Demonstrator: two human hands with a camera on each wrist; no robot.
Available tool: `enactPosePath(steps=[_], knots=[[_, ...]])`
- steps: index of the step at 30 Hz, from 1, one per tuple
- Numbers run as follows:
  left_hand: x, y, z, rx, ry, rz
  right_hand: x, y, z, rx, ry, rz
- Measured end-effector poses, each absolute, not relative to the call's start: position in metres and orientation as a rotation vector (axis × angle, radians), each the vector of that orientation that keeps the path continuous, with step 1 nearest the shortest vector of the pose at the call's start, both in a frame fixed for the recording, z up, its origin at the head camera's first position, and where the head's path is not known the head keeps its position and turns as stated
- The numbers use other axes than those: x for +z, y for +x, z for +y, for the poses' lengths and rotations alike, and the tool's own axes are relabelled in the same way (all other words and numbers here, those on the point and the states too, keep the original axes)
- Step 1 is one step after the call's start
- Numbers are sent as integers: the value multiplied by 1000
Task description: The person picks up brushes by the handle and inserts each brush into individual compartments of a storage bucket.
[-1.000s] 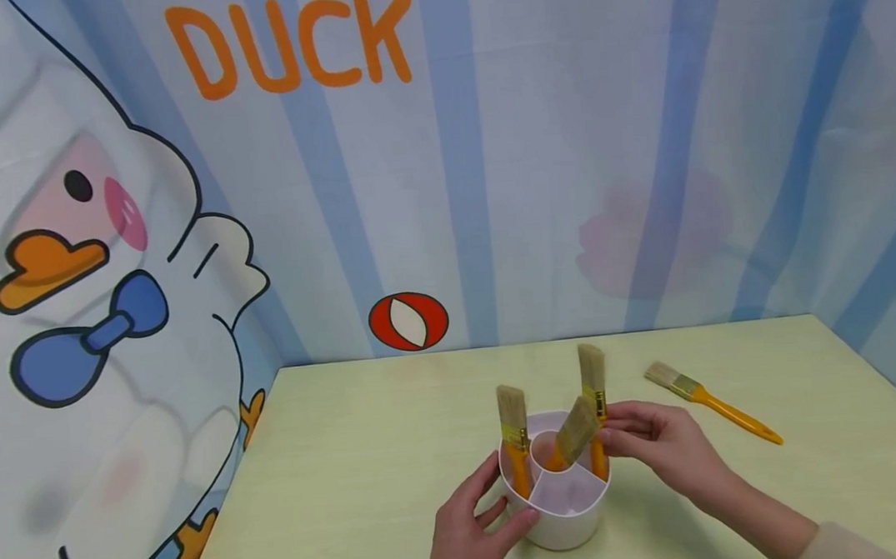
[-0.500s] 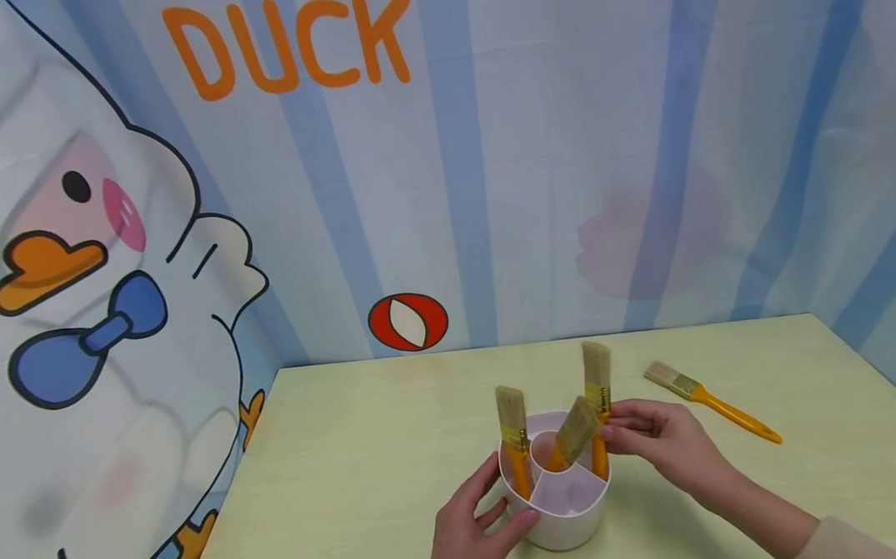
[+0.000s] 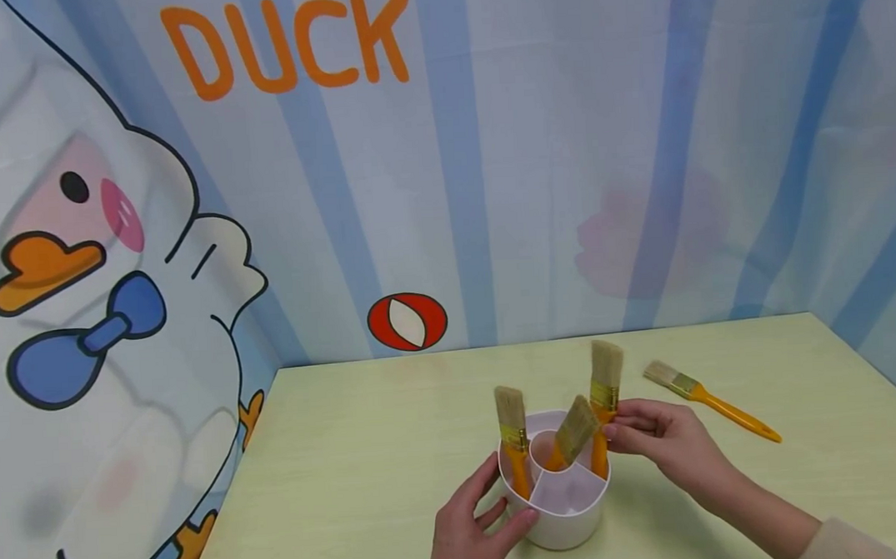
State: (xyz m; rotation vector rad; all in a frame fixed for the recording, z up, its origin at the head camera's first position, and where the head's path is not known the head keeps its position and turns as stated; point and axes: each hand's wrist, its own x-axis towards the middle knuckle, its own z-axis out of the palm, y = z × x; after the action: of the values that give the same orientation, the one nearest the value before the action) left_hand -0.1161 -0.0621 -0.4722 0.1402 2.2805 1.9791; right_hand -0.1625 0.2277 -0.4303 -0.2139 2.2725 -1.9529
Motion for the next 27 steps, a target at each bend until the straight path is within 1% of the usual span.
enactPosePath(steps=[16, 27], knots=[[-473, -116, -61, 1987, 136, 2283, -431, -159, 228, -1972, -163, 2264], [-471, -114, -62, 1995, 155, 2286, -429, -161, 226, -1975, -184, 2295]])
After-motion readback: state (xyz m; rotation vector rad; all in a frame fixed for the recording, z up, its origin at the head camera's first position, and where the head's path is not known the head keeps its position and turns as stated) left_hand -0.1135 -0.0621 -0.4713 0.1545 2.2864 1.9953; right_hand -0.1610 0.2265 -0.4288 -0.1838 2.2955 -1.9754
